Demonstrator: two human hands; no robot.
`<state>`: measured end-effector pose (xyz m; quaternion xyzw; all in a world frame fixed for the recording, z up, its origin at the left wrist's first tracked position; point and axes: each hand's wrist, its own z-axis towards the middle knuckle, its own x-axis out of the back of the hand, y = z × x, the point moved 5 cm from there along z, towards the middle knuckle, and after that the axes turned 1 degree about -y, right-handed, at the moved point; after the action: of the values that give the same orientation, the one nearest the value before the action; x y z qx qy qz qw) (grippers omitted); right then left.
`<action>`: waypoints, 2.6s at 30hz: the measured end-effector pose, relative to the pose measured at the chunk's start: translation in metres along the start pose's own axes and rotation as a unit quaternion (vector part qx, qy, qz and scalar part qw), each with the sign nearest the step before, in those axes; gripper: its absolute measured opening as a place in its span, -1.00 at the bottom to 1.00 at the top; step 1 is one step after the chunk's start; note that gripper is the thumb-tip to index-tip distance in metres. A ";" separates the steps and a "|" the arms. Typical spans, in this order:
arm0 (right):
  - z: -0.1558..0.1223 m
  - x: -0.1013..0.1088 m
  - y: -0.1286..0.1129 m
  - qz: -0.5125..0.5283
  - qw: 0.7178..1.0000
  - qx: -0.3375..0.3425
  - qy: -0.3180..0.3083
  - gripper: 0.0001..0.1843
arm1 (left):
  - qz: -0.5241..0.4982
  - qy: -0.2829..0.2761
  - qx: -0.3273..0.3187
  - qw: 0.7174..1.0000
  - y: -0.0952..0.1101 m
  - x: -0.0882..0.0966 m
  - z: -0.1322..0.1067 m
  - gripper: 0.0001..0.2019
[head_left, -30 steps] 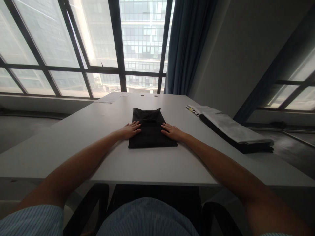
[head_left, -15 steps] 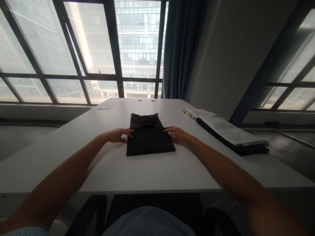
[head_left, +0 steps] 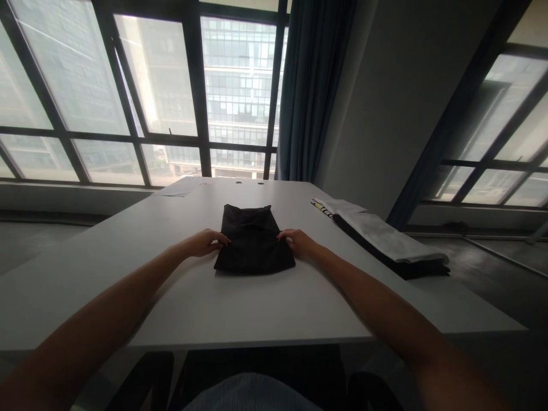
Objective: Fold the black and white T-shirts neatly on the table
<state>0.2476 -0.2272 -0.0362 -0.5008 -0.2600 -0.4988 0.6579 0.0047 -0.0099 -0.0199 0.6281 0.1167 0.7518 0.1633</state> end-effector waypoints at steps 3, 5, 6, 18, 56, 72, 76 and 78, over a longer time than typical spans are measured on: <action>-0.001 0.008 -0.005 0.023 0.999 -0.005 -0.024 -0.66 | -0.029 -0.026 0.005 0.999 0.003 0.007 -0.004 -0.68; -0.002 0.015 -0.008 0.052 0.998 -0.001 -0.034 -0.68 | -0.063 -0.045 0.015 0.997 0.006 0.011 -0.006 -0.67; -0.003 0.018 -0.009 0.069 0.997 -0.004 -0.037 -0.71 | -0.084 -0.052 0.022 0.995 0.007 0.012 -0.007 -0.66; 0.012 0.009 0.002 0.218 0.953 -0.190 0.094 -0.68 | -0.359 0.102 0.258 0.891 -0.003 0.017 0.000 -0.47; 0.007 -0.025 -0.032 -0.179 0.974 -0.139 0.021 -0.55 | 0.187 0.092 0.124 0.970 0.043 -0.024 0.020 -0.43; 0.088 -0.079 -0.045 -0.091 0.980 -0.099 -0.148 -0.31 | 0.112 -0.063 0.153 0.980 0.029 -0.061 0.032 -0.37; 0.089 -0.068 -0.015 -0.115 0.973 -0.157 -0.126 -0.24 | 0.121 -0.056 0.180 0.975 0.031 -0.058 0.032 -0.35; 0.089 -0.063 -0.005 -0.123 0.968 -0.180 -0.124 -0.22 | 0.124 -0.059 0.195 0.971 0.033 -0.056 0.031 -0.35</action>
<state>0.2344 -0.1205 -0.0548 -0.6332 -0.3047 -0.5486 0.4530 0.0405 -0.0631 -0.0528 0.7008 0.1717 0.6906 -0.0502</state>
